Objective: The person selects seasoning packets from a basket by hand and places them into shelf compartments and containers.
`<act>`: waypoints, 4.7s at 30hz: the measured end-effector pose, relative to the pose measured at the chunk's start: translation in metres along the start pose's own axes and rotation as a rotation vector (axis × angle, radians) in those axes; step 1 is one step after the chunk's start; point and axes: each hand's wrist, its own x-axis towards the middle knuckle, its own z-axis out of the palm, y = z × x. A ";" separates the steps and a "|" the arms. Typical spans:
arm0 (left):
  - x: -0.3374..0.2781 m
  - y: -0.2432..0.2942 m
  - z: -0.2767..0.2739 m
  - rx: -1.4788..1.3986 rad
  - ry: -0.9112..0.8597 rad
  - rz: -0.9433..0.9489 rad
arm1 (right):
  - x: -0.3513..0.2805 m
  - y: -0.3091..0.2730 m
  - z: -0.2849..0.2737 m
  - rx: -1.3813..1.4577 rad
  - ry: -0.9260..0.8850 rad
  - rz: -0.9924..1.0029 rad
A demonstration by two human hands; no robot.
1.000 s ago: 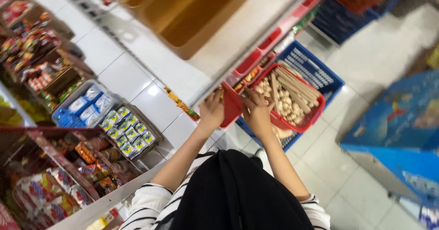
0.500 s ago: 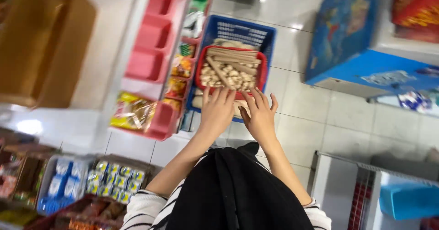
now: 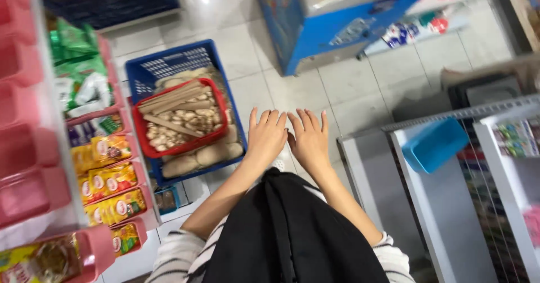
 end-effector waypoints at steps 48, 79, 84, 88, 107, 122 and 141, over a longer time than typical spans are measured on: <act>0.563 -0.071 0.150 -0.280 0.256 -0.124 | 0.490 0.407 -0.002 0.269 0.116 -0.096; 0.670 -0.081 0.199 -0.214 0.584 -0.557 | 0.697 0.448 0.070 0.419 -0.590 -0.158; 0.613 -0.036 0.163 -0.134 0.713 -0.408 | 0.673 0.424 0.039 1.366 -0.731 -0.057; 0.575 -0.027 0.167 -0.226 0.869 -0.632 | 0.634 0.393 0.030 1.506 -1.006 -0.114; 0.299 0.046 0.174 -1.710 1.858 -0.519 | 0.425 0.148 0.045 0.716 -0.525 -1.489; 0.164 0.139 0.147 -1.165 2.409 -0.630 | 0.276 0.079 0.072 1.038 -1.690 -1.053; -0.047 0.135 0.081 -0.356 2.419 -1.210 | 0.102 -0.141 0.083 1.022 -1.937 -1.348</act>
